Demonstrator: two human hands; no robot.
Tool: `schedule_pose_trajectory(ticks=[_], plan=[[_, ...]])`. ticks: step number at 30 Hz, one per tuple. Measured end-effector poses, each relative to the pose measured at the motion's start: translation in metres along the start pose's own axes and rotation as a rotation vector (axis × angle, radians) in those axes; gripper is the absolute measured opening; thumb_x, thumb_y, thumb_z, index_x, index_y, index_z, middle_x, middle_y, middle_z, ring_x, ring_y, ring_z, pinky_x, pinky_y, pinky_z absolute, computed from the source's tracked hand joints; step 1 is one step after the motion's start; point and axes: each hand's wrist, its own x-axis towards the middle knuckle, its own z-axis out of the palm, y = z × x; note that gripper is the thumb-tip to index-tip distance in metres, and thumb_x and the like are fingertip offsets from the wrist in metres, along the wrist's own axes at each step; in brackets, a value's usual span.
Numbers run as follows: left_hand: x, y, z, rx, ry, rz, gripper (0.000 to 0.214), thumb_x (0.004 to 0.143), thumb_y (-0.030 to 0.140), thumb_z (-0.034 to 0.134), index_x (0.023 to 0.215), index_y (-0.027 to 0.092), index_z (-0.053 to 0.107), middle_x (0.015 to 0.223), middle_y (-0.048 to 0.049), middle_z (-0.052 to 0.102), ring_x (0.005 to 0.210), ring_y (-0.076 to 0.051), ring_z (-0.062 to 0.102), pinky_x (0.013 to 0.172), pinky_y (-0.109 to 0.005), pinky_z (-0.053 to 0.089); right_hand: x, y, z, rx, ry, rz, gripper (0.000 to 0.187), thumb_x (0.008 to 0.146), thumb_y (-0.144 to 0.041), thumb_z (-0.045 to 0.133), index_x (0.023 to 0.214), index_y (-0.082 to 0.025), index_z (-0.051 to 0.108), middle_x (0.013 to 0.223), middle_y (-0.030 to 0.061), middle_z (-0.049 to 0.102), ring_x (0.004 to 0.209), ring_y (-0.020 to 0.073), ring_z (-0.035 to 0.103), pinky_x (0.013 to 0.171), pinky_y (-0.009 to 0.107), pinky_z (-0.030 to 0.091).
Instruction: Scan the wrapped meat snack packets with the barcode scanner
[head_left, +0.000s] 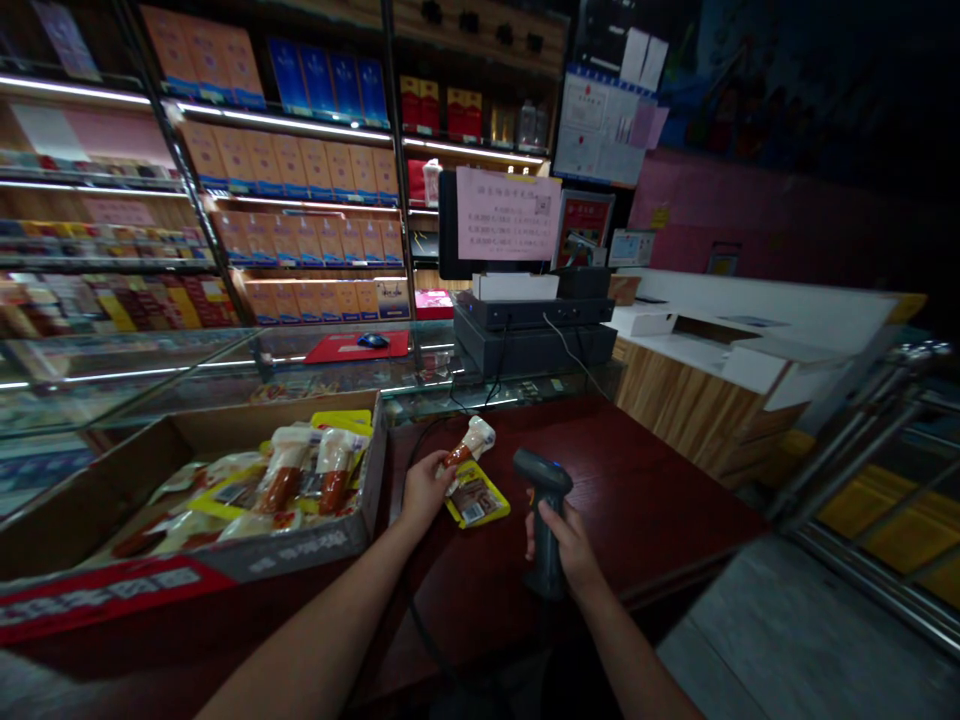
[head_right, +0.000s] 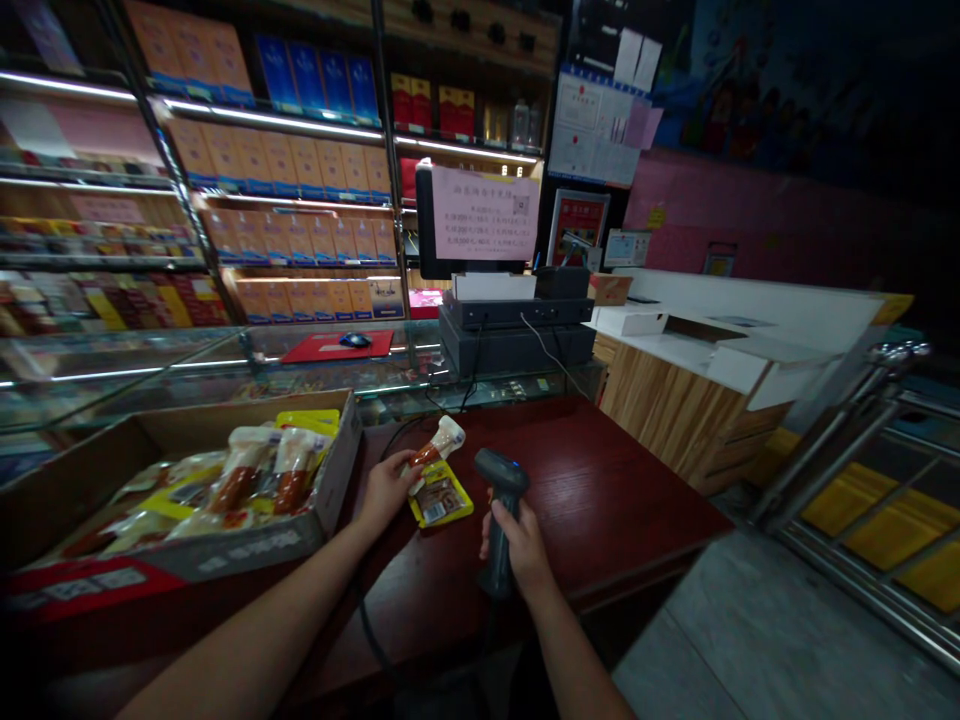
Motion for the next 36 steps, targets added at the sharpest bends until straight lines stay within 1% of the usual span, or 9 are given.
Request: schedule_pose_trajectory(ticks=[3,8,13,17,22,25,29,33,36], plan=[[0.0,0.003,-0.003,-0.054,0.048,-0.003,0.026,0.067,0.028,0.06,0.088,0.015,0.067,0.089,-0.0065,0.07,0.082,-0.02,0.064,0.078,-0.03,0.047,0.0,0.0,-0.001,-0.014,-0.012,-0.009,0.047,0.07,-0.051,0.066,0.097,-0.015,0.054,0.052,-0.0044,0.059,0.035,0.0107,0.053,0.034,0.021,0.044],[-0.002,0.011,-0.005,-0.108,0.054,-0.051,0.027,0.065,0.028,0.061,0.087,0.014,0.068,0.088,-0.006,0.071,0.081,-0.02,0.065,0.074,-0.03,0.05,-0.001,-0.001,-0.001,-0.012,-0.015,-0.004,0.044,0.07,-0.05,0.066,0.095,-0.016,0.053,0.053,-0.0046,0.059,0.036,0.011,0.054,0.036,0.021,0.045],[-0.003,0.009,-0.004,-0.101,0.047,-0.046,0.024,0.064,0.025,0.062,0.084,0.014,0.068,0.084,-0.006,0.071,0.077,-0.019,0.065,0.071,-0.029,0.05,0.0,0.001,-0.002,-0.003,-0.024,-0.013,0.04,0.072,-0.049,0.065,0.093,-0.017,0.053,0.053,-0.0048,0.059,0.037,0.0115,0.054,0.037,0.022,0.045],[-0.005,0.009,-0.005,-0.036,0.067,-0.019,0.023,0.065,0.023,0.063,0.085,0.015,0.069,0.087,-0.0066,0.071,0.081,-0.021,0.065,0.076,-0.031,0.049,0.001,0.003,-0.002,0.02,-0.023,0.002,0.04,0.071,-0.049,0.066,0.092,-0.017,0.054,0.053,-0.005,0.058,0.037,0.0114,0.054,0.037,0.022,0.045],[-0.016,0.037,-0.018,0.125,0.049,0.097,0.023,0.067,0.018,0.063,0.089,0.018,0.067,0.09,-0.0054,0.07,0.084,-0.018,0.064,0.08,-0.031,0.048,-0.001,-0.002,0.003,0.031,-0.033,0.026,0.045,0.067,-0.049,0.07,0.094,-0.017,0.055,0.053,-0.0049,0.059,0.037,0.0111,0.053,0.037,0.023,0.046],[-0.021,0.062,-0.039,0.172,0.103,0.15,0.021,0.069,0.021,0.062,0.09,0.018,0.066,0.089,-0.0042,0.07,0.084,-0.017,0.063,0.08,-0.029,0.047,-0.002,-0.009,0.015,0.024,-0.055,0.049,0.045,0.066,-0.049,0.071,0.094,-0.017,0.055,0.053,-0.0036,0.06,0.038,0.0117,0.054,0.037,0.023,0.046],[-0.026,0.078,-0.091,0.27,0.291,0.116,0.018,0.07,0.028,0.061,0.085,0.018,0.063,0.081,-0.0029,0.068,0.078,-0.018,0.062,0.075,-0.03,0.047,0.0,-0.02,0.045,0.025,-0.143,0.059,0.044,0.065,-0.049,0.072,0.09,-0.016,0.058,0.054,-0.0025,0.061,0.039,0.0115,0.054,0.038,0.023,0.047],[-0.031,0.063,-0.153,0.52,0.491,-0.004,0.02,0.07,0.035,0.06,0.082,0.018,0.06,0.079,-0.0036,0.063,0.079,-0.021,0.06,0.076,-0.034,0.046,0.004,-0.025,0.08,-0.011,-0.271,0.043,0.037,0.069,-0.05,0.068,0.07,-0.015,0.057,0.052,-0.0014,0.06,0.037,0.0104,0.054,0.038,0.022,0.046],[-0.034,0.044,-0.182,0.719,0.514,-0.043,0.03,0.07,0.038,0.061,0.091,0.016,0.058,0.097,-0.01,0.059,0.098,-0.026,0.056,0.086,-0.038,0.043,0.006,-0.021,0.103,0.003,-0.345,0.042,0.036,0.07,-0.049,0.068,0.081,-0.015,0.058,0.054,-0.0024,0.06,0.037,0.0106,0.054,0.038,0.023,0.047]])
